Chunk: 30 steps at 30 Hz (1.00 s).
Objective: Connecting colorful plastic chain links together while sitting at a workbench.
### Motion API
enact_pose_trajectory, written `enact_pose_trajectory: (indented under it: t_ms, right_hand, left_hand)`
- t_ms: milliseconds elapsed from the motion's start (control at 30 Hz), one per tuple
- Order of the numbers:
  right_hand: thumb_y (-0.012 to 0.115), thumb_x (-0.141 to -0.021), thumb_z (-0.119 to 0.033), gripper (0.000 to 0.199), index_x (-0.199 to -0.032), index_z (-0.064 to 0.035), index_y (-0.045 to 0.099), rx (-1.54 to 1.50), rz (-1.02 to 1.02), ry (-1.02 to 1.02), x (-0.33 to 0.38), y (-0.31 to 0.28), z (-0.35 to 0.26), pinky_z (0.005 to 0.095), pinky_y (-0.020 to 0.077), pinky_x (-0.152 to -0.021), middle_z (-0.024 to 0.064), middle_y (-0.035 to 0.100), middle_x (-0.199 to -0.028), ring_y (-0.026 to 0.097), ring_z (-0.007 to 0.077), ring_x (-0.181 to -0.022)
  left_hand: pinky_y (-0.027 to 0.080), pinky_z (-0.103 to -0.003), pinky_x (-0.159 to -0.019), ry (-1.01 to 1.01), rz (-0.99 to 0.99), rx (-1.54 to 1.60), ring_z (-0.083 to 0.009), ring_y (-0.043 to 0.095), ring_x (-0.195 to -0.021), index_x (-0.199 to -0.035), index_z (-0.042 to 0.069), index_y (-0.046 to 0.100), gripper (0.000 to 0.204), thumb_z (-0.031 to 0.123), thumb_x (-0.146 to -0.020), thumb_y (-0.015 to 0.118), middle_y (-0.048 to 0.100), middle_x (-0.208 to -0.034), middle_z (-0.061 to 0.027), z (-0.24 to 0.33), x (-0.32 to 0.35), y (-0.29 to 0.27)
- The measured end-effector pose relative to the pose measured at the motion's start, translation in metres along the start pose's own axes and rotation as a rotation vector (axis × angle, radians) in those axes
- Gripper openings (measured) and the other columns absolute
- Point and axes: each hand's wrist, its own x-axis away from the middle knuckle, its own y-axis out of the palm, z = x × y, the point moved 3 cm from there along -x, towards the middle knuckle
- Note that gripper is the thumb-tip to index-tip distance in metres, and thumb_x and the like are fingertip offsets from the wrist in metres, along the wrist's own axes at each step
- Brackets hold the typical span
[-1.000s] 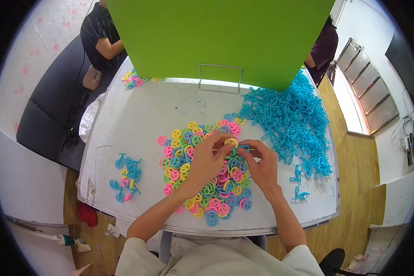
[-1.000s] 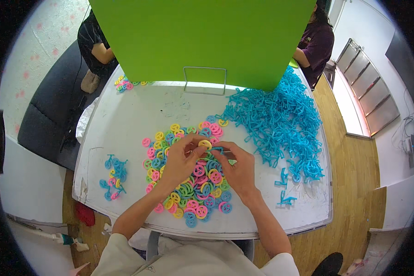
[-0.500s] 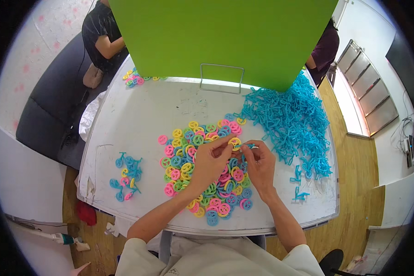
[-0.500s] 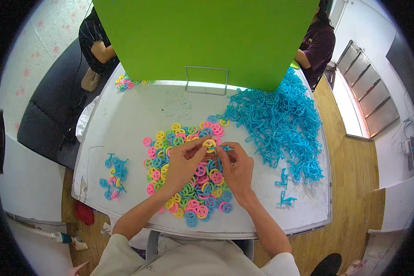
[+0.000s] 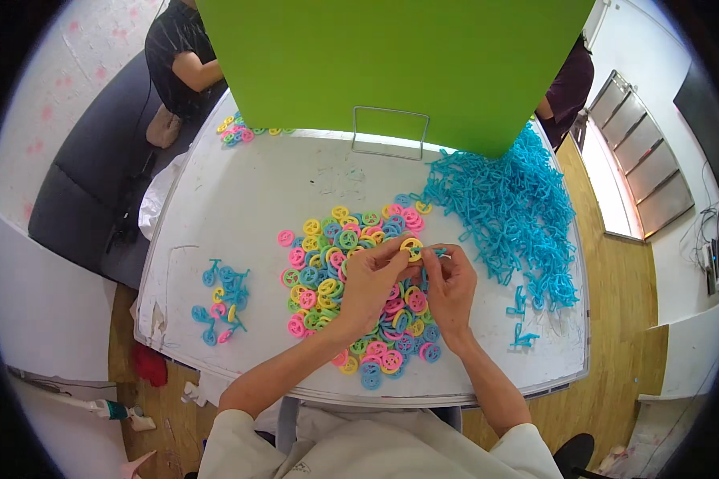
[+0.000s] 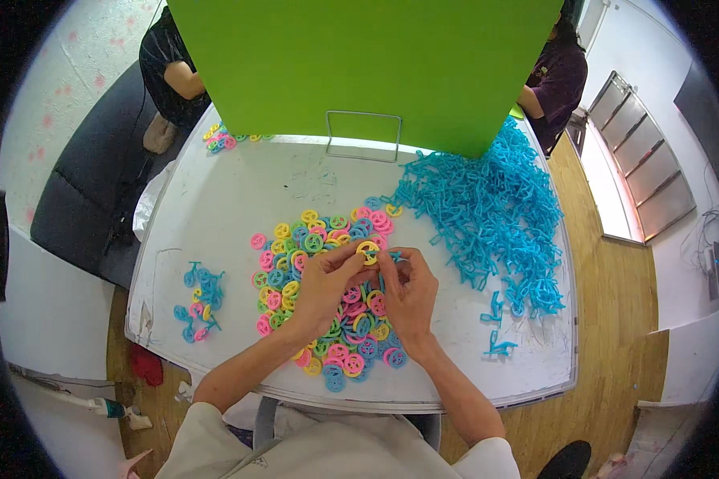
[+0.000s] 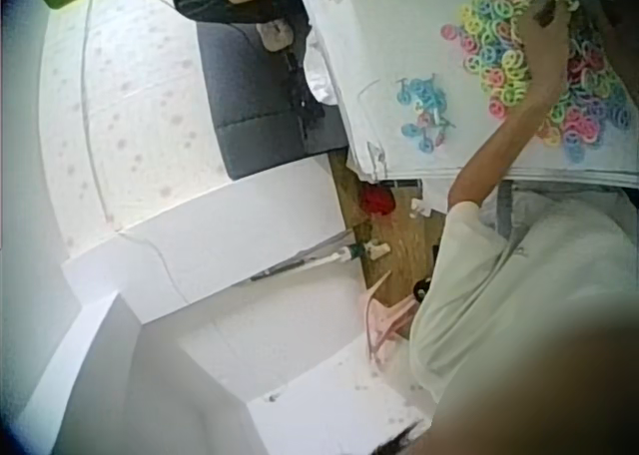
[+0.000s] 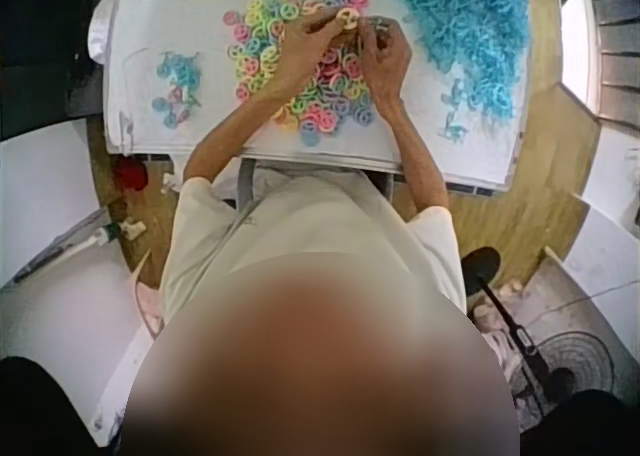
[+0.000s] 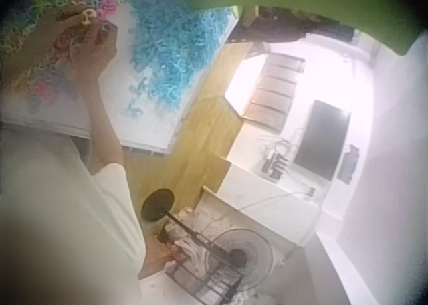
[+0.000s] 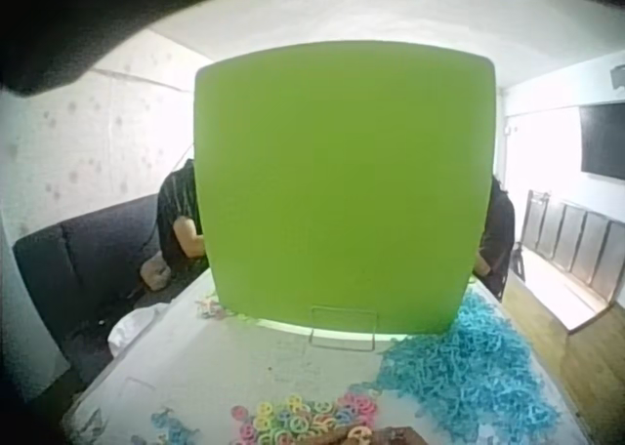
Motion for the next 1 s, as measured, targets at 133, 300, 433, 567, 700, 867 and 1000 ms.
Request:
enact_pose_trajectory:
  t_ms: [133,300,433,567,700,867,1000]
  right_hand:
    - [0.06,-0.093,-0.014,0.016,-0.097,0.0013,0.058,-0.069,-0.002,0.027,0.001,0.002,0.0,0.0213,0.0402,-0.047,0.0064,0.063,-0.063,0.057,0.0066,-0.055]
    - [0.061,-0.092,-0.014,0.017,-0.097,0.0012,0.056,-0.122,-0.004,0.025,0.003,0.007,-0.002,0.0214,0.0414,-0.048,0.0071,0.064,-0.066,0.058,0.0066,-0.058]
    - [0.062,-0.091,-0.013,0.016,-0.096,0.0011,0.056,-0.059,0.003,0.02,0.003,0.007,0.001,0.0219,0.0425,-0.049,0.0078,0.064,-0.068,0.058,0.0071,-0.06]
    - [0.064,-0.089,-0.011,0.014,-0.094,0.0007,0.058,-0.044,0.032,-0.058,0.003,0.005,-0.004,0.0233,0.0445,-0.052,0.0097,0.066,-0.072,0.059,0.0087,-0.061]
    - [0.066,-0.085,-0.005,0.011,-0.095,-0.001,0.06,0.154,-0.04,-0.219,-0.004,-0.001,-0.009,0.0267,0.0478,-0.056,0.0111,0.066,-0.073,0.063,0.0152,-0.063]
    - [0.065,-0.081,0.002,0.017,-0.097,-0.0034,0.062,0.157,-0.141,-0.314,-0.006,-0.007,-0.013,0.0297,0.0505,-0.06,0.0117,0.067,-0.078,0.067,0.0206,-0.069]
    - [0.067,-0.079,0.005,0.02,-0.098,-0.0012,0.063,0.146,-0.21,-0.302,-0.004,-0.01,-0.017,0.0295,0.0532,-0.069,0.0115,0.069,-0.087,0.069,0.0203,-0.084]
  left_hand:
    - [0.055,-0.027,-0.083,-0.028,0.013,-0.029,-0.0149,0.064,-0.092,-0.12,-0.006,0.057,0.03,0.006,-0.092,0.054,0.064,-0.103,-0.0111,0.002,0.001,0.001]
    - [0.055,-0.027,-0.081,0.14,0.061,-0.083,-0.0148,0.064,-0.09,-0.12,-0.004,0.056,0.03,0.007,-0.092,0.054,0.065,-0.101,-0.0103,0.002,0.005,0.001]
    - [0.055,-0.026,-0.078,0.175,0.104,-0.105,-0.0129,0.065,-0.085,-0.119,-0.003,0.058,0.029,0.007,-0.092,0.054,0.066,-0.099,-0.0101,0.001,0.007,0.002]
    - [0.053,-0.026,-0.078,0.155,0.133,-0.207,-0.0123,0.064,-0.085,-0.116,-0.005,0.059,0.026,0.007,-0.093,0.053,0.065,-0.1,-0.0106,0.002,0.007,0.002]
    - [0.052,-0.024,-0.074,0.332,0.019,-0.323,-0.0101,0.063,-0.083,-0.114,-0.001,0.062,0.025,0.003,-0.092,0.051,0.067,-0.095,-0.0078,0.007,0.001,-0.004]
    - [0.049,-0.024,-0.069,0.417,-0.015,-0.443,-0.0107,0.062,-0.082,-0.106,-0.001,0.063,0.022,-0.005,-0.089,0.049,0.066,-0.09,-0.0079,0.009,-0.002,-0.011]
    - [0.046,-0.023,-0.062,0.503,0.023,-0.55,-0.0114,0.06,-0.074,-0.097,0.0,0.061,0.021,-0.011,-0.085,0.048,0.065,-0.089,-0.0082,0.015,0.003,-0.008]
